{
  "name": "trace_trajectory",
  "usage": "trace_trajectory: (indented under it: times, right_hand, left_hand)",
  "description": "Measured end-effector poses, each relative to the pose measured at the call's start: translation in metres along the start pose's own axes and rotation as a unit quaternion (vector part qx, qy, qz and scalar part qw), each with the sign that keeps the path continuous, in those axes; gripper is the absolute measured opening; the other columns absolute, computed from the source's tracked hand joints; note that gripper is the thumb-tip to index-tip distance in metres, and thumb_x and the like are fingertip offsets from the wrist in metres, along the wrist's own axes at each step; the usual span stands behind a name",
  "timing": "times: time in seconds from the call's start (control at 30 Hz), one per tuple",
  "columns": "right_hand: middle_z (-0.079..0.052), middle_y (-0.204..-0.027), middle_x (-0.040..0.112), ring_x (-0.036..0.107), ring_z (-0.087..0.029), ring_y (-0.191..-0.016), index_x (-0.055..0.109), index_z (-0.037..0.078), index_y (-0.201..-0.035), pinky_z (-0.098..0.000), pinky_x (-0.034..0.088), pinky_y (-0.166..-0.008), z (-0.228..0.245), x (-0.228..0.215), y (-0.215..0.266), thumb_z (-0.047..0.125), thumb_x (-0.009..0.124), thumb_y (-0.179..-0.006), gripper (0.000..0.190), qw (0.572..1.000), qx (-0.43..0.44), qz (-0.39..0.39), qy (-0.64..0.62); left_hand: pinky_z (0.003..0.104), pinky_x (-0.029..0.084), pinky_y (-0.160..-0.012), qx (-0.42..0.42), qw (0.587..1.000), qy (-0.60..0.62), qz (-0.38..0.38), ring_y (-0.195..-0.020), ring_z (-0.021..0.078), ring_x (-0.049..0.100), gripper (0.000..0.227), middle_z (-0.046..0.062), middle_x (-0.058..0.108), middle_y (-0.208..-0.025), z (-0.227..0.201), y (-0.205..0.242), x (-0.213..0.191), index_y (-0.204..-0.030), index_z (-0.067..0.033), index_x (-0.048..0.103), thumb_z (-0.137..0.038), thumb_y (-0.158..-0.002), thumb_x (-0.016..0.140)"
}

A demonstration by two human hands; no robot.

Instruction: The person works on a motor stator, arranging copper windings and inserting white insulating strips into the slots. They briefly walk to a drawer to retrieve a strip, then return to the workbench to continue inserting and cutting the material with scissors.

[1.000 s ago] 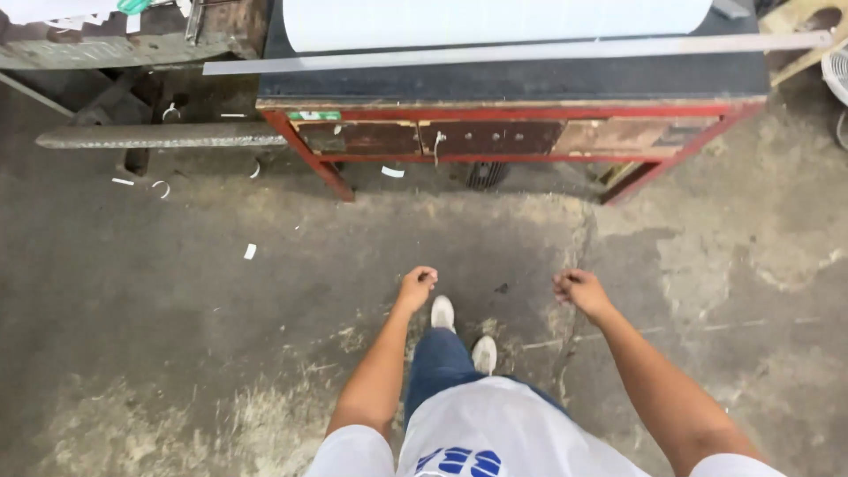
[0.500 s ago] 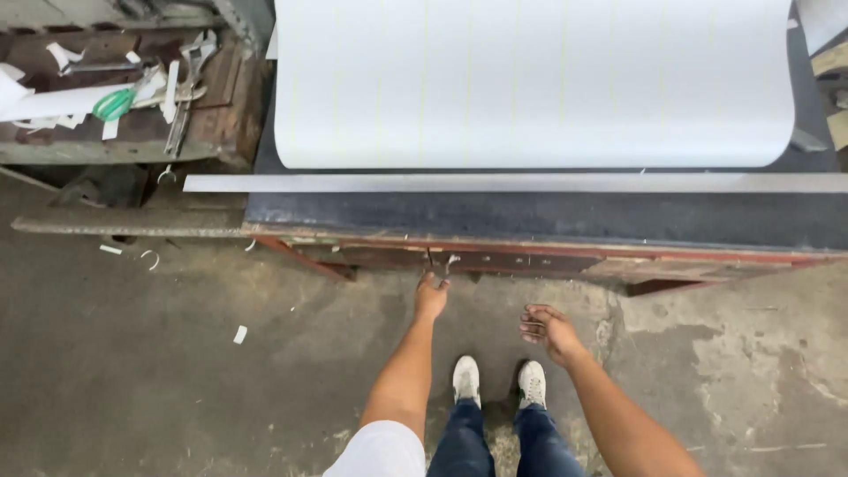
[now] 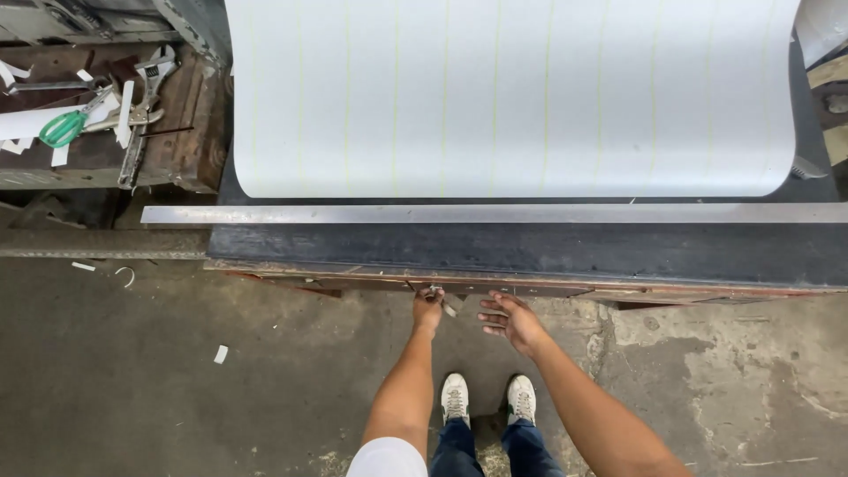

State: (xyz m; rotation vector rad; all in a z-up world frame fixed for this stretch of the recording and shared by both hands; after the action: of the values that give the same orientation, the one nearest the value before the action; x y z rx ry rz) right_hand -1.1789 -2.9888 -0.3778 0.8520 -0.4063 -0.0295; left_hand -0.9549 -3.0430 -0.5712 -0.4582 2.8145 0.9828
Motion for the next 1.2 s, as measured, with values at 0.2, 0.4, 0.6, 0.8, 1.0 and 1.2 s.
trace_trajectory:
  times: [0.2, 0.4, 0.6, 0.8, 1.0, 1.2]
  right_hand:
    - [-0.021, -0.127, 0.064, 0.068, -0.037, -0.109, 0.051, 0.003, -0.14, -0.0506, 0.059, -0.087, -0.029, -0.004, -0.032, 0.024, 0.052, -0.102, 0.043, 0.998, 0.028, -0.002, 0.062]
    - [-0.024, -0.119, 0.067, 0.07, -0.037, -0.106, 0.056, 0.001, -0.137, -0.0484, 0.059, -0.085, -0.069, 0.003, -0.038, 0.022, 0.051, -0.103, 0.041, 0.993, 0.053, 0.007, 0.101]
    - [-0.026, -0.119, 0.067, 0.069, -0.038, -0.108, 0.056, 0.001, -0.137, -0.0498, 0.059, -0.088, -0.094, -0.005, -0.01, 0.025, 0.049, -0.104, 0.041, 0.992, 0.066, 0.0, 0.104]
    - [-0.032, -0.126, 0.061, 0.064, -0.043, -0.114, 0.054, -0.004, -0.137, -0.0547, 0.054, -0.093, -0.107, -0.02, 0.003, 0.026, 0.049, -0.105, 0.044, 0.993, 0.056, -0.022, 0.105]
    - [-0.031, -0.122, 0.063, 0.066, -0.041, -0.109, 0.054, -0.005, -0.135, -0.052, 0.056, -0.09, -0.121, -0.037, -0.006, 0.025, 0.049, -0.105, 0.042, 0.992, 0.049, -0.015, 0.118]
    - [-0.02, -0.105, 0.071, 0.072, -0.029, -0.092, 0.065, 0.001, -0.12, -0.0429, 0.059, -0.08, -0.066, 0.006, 0.041, 0.021, 0.063, -0.098, 0.029, 0.974, -0.004, 0.034, 0.224]
  left_hand:
    - [0.037, 0.058, -0.044, -0.095, 0.994, 0.058, -0.019, -0.056, 0.0202, 0.062, 0.036, 0.007, 0.065, -0.07, 0.023, 0.042, 0.002, -0.078, -0.0084, 0.069, -0.037, -0.098, 0.059]
    - [0.038, 0.048, -0.086, 0.123, 0.971, 0.158, -0.131, -0.093, 0.0188, 0.054, 0.03, 0.012, 0.064, -0.1, -0.009, 0.064, -0.035, -0.104, -0.0011, 0.071, -0.03, -0.102, 0.063]
    - [0.027, 0.045, -0.074, 0.117, 0.937, 0.325, -0.047, -0.066, 0.0163, 0.055, 0.04, 0.004, 0.054, -0.062, -0.053, 0.08, -0.023, -0.066, -0.0078, 0.062, -0.028, -0.101, 0.062]
    - [0.043, 0.05, -0.074, 0.144, 0.983, 0.092, -0.068, -0.073, 0.0283, 0.064, 0.037, 0.017, 0.069, -0.073, 0.012, 0.05, -0.016, -0.08, -0.0007, 0.076, -0.035, -0.094, 0.07]
    - [0.035, 0.043, -0.061, 0.197, 0.98, 0.003, -0.027, -0.061, 0.016, 0.047, 0.037, 0.008, 0.052, -0.056, 0.02, 0.112, -0.019, -0.065, -0.0011, 0.066, -0.023, -0.095, 0.063]
    - [0.031, 0.043, -0.055, 0.143, 0.987, -0.061, 0.035, -0.053, 0.0134, 0.05, 0.043, 0.004, 0.053, -0.049, 0.057, 0.187, -0.049, -0.057, -0.0082, 0.063, -0.028, -0.095, 0.065]
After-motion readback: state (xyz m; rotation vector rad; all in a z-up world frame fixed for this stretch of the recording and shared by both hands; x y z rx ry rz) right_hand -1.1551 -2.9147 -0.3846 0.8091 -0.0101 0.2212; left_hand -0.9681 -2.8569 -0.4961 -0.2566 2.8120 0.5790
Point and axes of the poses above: each hand's wrist, its own y-axis away from the middle knuckle, its own x-axis out of the palm, z = x × y, the point moved 8 cm from there along -y, towards the middle knuckle
